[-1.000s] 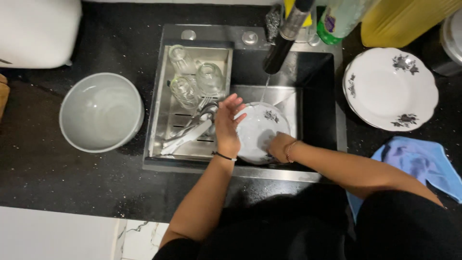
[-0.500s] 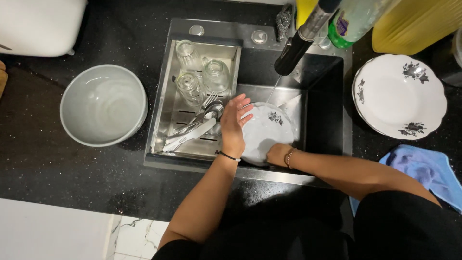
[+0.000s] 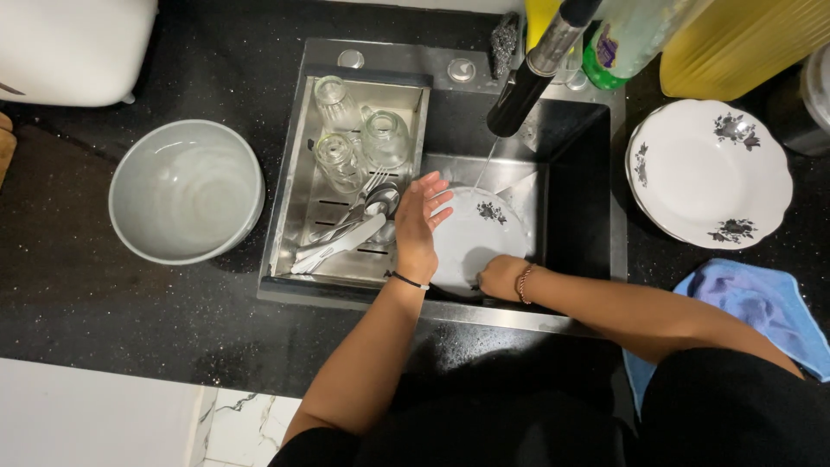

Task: Washing and rinsing dishes and utensils in a kitchen sink.

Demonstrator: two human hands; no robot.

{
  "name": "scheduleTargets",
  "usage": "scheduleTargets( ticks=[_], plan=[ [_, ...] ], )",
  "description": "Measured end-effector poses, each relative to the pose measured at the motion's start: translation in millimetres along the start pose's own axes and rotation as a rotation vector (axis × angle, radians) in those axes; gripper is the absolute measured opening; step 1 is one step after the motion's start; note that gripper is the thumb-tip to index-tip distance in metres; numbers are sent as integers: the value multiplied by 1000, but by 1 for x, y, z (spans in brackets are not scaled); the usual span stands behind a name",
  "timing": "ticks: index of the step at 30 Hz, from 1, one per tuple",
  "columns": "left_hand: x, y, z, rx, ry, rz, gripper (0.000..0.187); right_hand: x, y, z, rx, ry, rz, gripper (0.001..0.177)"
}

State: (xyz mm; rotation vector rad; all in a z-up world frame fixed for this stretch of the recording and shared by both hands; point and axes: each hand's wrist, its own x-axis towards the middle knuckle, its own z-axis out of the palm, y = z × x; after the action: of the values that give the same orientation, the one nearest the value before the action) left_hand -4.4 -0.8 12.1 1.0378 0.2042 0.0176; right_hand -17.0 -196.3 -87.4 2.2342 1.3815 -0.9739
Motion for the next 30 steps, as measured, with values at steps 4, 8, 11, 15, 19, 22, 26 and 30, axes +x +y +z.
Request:
scheduleTargets(
  ticks=[4, 8, 11, 15, 19, 22, 26, 30],
  plan=[
    [-1, 1, 0, 9, -1, -14, 59, -16, -3, -11, 173, 91, 93, 25],
    [0, 0, 0, 1, 6, -14, 59, -28, -4, -18, 0, 64, -4, 22],
    [2, -1, -1, -1, 9, -22, 59, -36, -5, -18, -1, 62, 2, 24],
    [3, -2, -2, -10, 7, -31, 59, -64, -10, -40, 84, 44, 58, 26],
    [2, -1, -2, -9, -4, -19, 57, -79, -5, -40, 93, 243, 49, 26],
    [3, -4, -3, -12, 3, -22, 58, -87, 1, -45, 195, 236, 193, 28],
    [7, -10, -6, -11, 21, 4, 57, -84, 23, -43, 591, 843, 212, 27],
    [6, -8, -6, -9, 42, -3, 59, -60, 51, -22, 1299, 945, 346, 28]
  ],
)
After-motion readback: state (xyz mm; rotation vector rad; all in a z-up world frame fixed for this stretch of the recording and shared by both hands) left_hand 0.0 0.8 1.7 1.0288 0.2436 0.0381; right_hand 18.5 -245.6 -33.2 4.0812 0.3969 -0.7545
